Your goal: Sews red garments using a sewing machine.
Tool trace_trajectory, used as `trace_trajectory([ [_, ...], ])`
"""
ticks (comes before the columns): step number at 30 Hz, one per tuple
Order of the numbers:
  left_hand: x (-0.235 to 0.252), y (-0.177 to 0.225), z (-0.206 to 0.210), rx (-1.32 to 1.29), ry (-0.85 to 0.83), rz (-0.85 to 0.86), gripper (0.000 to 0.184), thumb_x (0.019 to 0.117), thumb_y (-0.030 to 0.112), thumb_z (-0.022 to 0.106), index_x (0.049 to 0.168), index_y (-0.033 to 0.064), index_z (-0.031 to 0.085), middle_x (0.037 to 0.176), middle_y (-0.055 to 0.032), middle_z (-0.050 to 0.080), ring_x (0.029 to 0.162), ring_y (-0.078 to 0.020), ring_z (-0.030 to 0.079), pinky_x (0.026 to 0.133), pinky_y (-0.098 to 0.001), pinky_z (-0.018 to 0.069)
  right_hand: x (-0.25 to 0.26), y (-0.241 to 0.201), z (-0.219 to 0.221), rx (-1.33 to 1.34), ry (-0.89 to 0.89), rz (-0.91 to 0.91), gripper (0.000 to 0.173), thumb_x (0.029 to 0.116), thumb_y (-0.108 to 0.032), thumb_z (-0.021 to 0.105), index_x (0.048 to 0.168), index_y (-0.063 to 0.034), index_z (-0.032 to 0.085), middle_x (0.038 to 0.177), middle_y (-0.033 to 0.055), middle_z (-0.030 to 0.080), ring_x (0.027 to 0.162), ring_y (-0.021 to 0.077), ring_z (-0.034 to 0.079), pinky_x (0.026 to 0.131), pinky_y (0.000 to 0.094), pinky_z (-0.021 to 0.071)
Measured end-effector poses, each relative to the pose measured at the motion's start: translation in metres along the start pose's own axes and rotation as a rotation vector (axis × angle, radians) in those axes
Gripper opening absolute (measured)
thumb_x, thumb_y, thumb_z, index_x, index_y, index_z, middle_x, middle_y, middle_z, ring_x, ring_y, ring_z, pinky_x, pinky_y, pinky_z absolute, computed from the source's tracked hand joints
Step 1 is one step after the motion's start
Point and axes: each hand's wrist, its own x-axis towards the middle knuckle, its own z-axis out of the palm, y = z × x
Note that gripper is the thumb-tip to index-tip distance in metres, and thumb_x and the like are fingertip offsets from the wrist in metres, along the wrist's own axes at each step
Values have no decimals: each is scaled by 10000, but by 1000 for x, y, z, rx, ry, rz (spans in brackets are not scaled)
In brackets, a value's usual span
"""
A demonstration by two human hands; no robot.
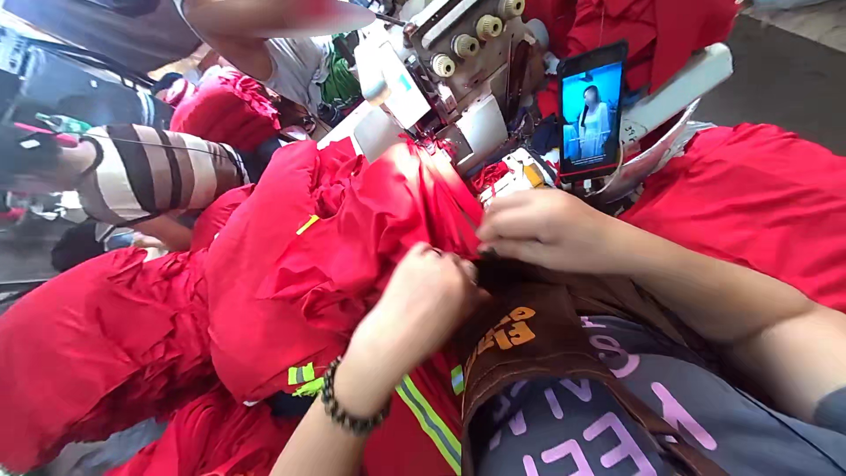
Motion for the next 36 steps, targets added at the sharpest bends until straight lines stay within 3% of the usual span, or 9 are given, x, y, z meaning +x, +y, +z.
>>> trace_trajectory([
  [3,1,34,-22,113,33,24,322,999,320,592,880,47,714,810,-106,686,776,-288,693,809,-495,550,39,28,21,21,-57,8,140,998,-125,619,974,-37,726,870,59,694,842,151,672,777,334,558],
  [8,-20,-27,-45,205,38,-220,165,966,153,680,869,25,718,824,-147,690,820,-343,694,964,-609,473,53,41,30,-34,-459,196,192,1034,-169,575,1005,-58,729,880,80,708,863,239,688,789,498,541],
  [14,-7,27,-53,72,145,72,252,1022,129,504,845,70,674,760,-91,621,690,-274,632,584,-405,478,48,30,29,160,-348,280,180,1010,-126,599,1004,-26,747,939,85,721,897,189,685,819,429,546],
  [18,-9,4,-66,-41,311,-63,178,996,225,636,1016,64,709,906,-110,671,799,-256,661,680,-411,533,45,-3,19,328,-236,204,187,1003,-53,555,1016,-5,735,991,73,692,956,126,651,834,308,539],
  [21,-12,-21,-66,-194,290,-121,515,932,457,703,1263,81,586,1176,-109,650,921,-178,620,738,-337,510,43,-21,9,310,-174,147,228,1036,-128,545,1026,-30,751,967,32,695,945,71,646,814,236,539],
  [27,-37,-37,-62,-189,207,-117,464,999,510,565,756,130,676,893,-10,670,937,-175,608,841,-420,434,42,-14,16,179,-156,41,190,1021,-137,580,1087,-68,744,1052,40,687,972,108,659,816,272,557],
  [30,-59,-59,-74,-402,351,-130,391,994,467,627,723,184,628,876,47,670,1188,-176,582,1120,-472,329,54,38,20,-116,-59,81,152,987,-217,643,997,-102,743,1130,82,680,1054,219,644,934,451,506],
  [33,-63,-74,-71,-586,503,-107,367,987,451,640,712,215,583,835,70,638,1180,-198,589,1132,-459,362,64,98,27,-359,-83,111,167,976,-226,639,1027,-146,776,1104,97,696,1114,326,616,1065,621,353],
  [36,-58,-82,-65,-752,607,-86,354,980,454,651,724,218,591,816,80,635,1044,-153,639,1013,-372,475,80,89,32,-47,-20,37,142,934,-237,700,960,-151,809,979,18,721,1028,195,613,966,477,400],
])
